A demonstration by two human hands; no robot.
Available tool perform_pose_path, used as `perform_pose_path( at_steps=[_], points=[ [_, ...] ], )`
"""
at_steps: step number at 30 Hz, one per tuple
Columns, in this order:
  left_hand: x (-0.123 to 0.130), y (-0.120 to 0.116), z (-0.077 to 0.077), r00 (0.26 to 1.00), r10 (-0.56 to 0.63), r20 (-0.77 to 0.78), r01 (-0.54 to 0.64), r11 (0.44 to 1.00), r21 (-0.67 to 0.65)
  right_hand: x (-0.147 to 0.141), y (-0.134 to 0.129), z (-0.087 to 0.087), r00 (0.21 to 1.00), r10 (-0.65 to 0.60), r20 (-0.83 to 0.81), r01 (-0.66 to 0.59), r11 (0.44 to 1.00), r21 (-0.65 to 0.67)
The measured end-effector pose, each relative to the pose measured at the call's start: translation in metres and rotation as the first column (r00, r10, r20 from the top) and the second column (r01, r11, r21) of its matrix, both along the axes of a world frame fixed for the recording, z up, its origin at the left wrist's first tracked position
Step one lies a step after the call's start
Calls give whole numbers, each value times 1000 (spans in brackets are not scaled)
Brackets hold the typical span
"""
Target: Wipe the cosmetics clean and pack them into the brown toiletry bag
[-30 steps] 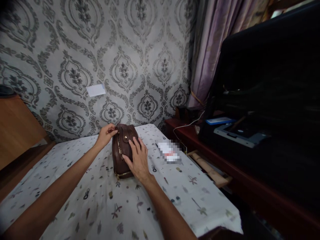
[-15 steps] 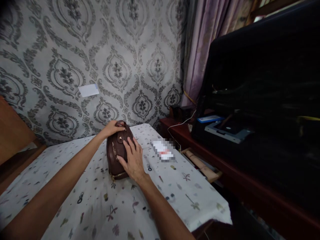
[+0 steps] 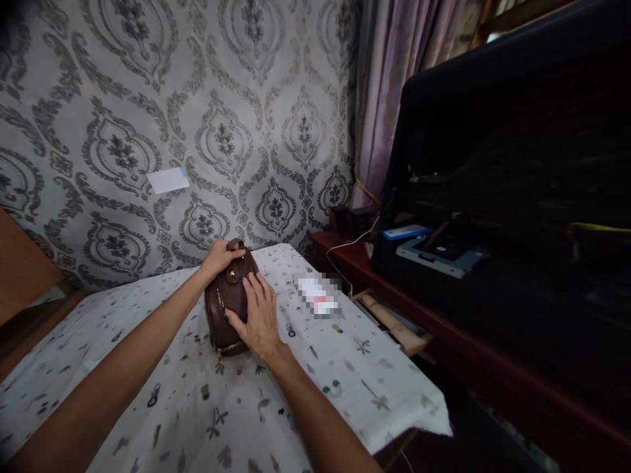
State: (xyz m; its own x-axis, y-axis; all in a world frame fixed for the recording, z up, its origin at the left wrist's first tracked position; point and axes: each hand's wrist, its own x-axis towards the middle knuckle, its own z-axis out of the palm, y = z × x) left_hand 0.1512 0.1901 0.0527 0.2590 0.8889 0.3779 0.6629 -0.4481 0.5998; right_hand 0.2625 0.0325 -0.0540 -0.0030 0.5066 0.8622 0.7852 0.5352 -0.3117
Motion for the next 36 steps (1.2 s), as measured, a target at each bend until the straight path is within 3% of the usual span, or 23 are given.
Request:
perform_pose_path(
  at_steps=[14,26,31,36],
  points=[
    [1,-24,-3,999,-19,34,18,999,31,2,-2,5,997,-24,68,31,994,-107],
    [-3,-40,-2,990,-134,50,132,991,35,1,-3,6,997,-23,72,31,992,-120],
    [-18,-42,6,977,-207,42,205,978,39,-1,-5,4,998,-49,48,52,995,-84],
    [-49,-40,13,977,-211,9,211,977,34,-8,-14,-2,995,-55,85,63,994,-90]
  ],
)
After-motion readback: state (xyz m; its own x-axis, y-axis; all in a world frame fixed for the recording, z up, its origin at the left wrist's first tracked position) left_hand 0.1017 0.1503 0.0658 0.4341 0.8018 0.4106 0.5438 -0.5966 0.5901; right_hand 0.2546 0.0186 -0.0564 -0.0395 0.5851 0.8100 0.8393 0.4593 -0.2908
